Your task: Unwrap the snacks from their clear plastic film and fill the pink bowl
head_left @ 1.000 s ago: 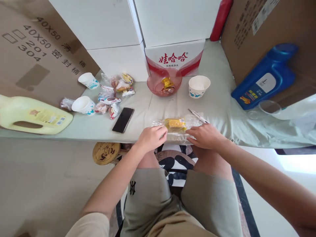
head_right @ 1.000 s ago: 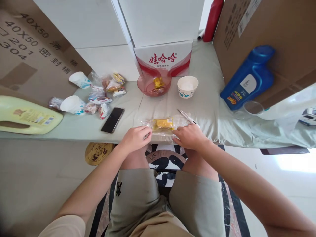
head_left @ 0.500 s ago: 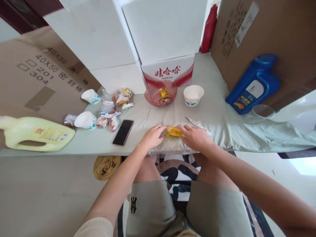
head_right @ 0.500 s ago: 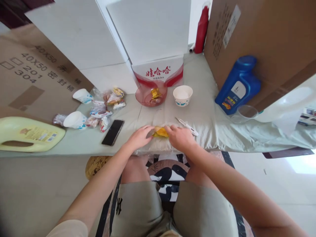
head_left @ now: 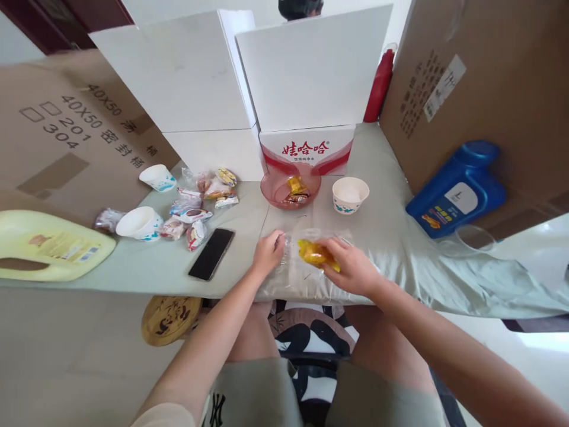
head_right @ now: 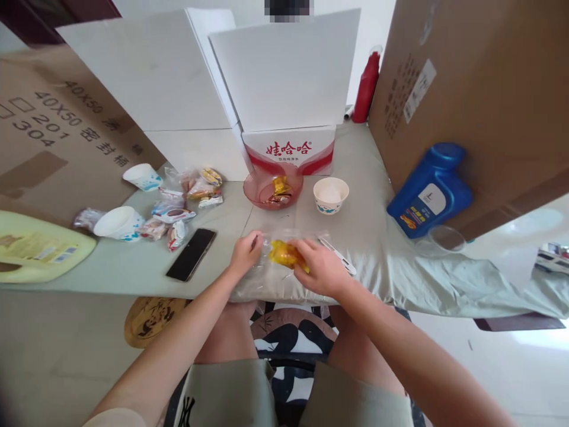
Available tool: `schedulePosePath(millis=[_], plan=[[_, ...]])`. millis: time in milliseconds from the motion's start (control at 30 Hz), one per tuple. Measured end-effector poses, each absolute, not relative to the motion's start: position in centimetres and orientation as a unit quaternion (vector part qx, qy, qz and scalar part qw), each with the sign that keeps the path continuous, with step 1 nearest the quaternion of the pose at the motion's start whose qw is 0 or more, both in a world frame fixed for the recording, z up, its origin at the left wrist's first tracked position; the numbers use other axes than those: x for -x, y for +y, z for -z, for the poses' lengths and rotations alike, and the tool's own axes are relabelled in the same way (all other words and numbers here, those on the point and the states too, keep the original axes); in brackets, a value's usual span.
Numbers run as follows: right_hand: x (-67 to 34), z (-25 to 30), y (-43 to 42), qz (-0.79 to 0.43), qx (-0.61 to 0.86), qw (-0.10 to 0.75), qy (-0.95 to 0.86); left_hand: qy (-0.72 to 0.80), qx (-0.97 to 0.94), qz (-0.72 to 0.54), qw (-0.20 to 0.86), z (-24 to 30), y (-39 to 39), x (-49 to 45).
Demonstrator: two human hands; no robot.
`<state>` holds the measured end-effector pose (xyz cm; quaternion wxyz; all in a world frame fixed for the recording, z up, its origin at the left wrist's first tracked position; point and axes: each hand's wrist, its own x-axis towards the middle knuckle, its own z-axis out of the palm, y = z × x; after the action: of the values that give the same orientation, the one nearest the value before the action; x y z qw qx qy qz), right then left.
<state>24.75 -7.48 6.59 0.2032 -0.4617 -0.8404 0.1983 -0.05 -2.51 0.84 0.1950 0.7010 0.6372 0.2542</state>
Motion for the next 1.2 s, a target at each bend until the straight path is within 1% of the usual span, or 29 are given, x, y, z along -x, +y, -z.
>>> schedulePosePath(millis=[100,167,200,300,400,467,567,667,767,800,867,900,967,1067,1133,1200], plan=[[-25.0,-8.6,-4.2,-0.224,0.484,0.308,-0.788,0.603,-0.734,-0.237,0.203,0.5,-2.9,0.1],[-24.3,-9.7,-0.1,-0.206,0.535,0.332,-0.749,0.594,-0.741,-0.235,0.206,1.2,-3.0,0.2],[-23.7,-9.9,2.4,-0.196,0.561,0.330,-0.734,0.594,-0.739,-0.239,0.210,1.4,-3.1,0.3],[-21.4,-9.9,10.1,-0.147,0.596,0.304,-0.728,0.598,-0.725,-0.258,0.226,1.8,-3.0,0.7],[-19.0,-9.4,15.4,-0.072,0.631,0.239,-0.734,0.592,-0.724,-0.268,0.233,2.0,-3.0,0.9],[-17.9,-9.1,17.1,-0.028,0.651,0.184,-0.736,0.583,-0.728,-0.272,0.236,2.1,-3.0,1.0],[-17.0,-8.9,17.5,0.011,0.644,0.114,-0.756,0.572,-0.729,-0.282,0.249,2.2,-3.1,1.0],[-17.4,-8.8,15.5,0.032,0.599,0.127,-0.790,0.575,-0.723,-0.286,0.257,2.2,-3.3,1.1],[-19.4,-8.1,10.1,0.031,0.544,0.158,-0.824,0.579,-0.726,-0.273,0.252,1.9,-3.3,1.0],[-20.3,-7.6,7.6,0.026,0.518,0.173,-0.837,0.579,-0.729,-0.266,0.249,1.9,-3.2,1.0],[-22.4,-6.0,2.0,-0.006,0.416,0.252,-0.873,0.577,-0.737,-0.252,0.245,1.7,-3.0,0.9],[-23.4,-5.1,-0.8,-0.039,0.387,0.259,-0.884,0.577,-0.739,-0.248,0.242,1.7,-2.9,0.8],[-25.0,-3.1,-5.6,-0.102,0.341,0.215,-0.909,0.580,-0.734,-0.253,0.247,1.5,-2.8,0.7],[-26.5,-0.9,-10.2,-0.146,0.364,0.132,-0.910,0.584,-0.701,-0.291,0.288,0.6,-2.7,0.8],[-27.3,-0.1,-11.7,-0.161,0.388,0.107,-0.901,0.577,-0.683,-0.312,0.323,-0.5,-2.6,1.0],[-28.1,0.2,-12.4,-0.165,0.401,0.101,-0.895,0.574,-0.678,-0.312,0.337,-1.7,-2.0,1.3]])
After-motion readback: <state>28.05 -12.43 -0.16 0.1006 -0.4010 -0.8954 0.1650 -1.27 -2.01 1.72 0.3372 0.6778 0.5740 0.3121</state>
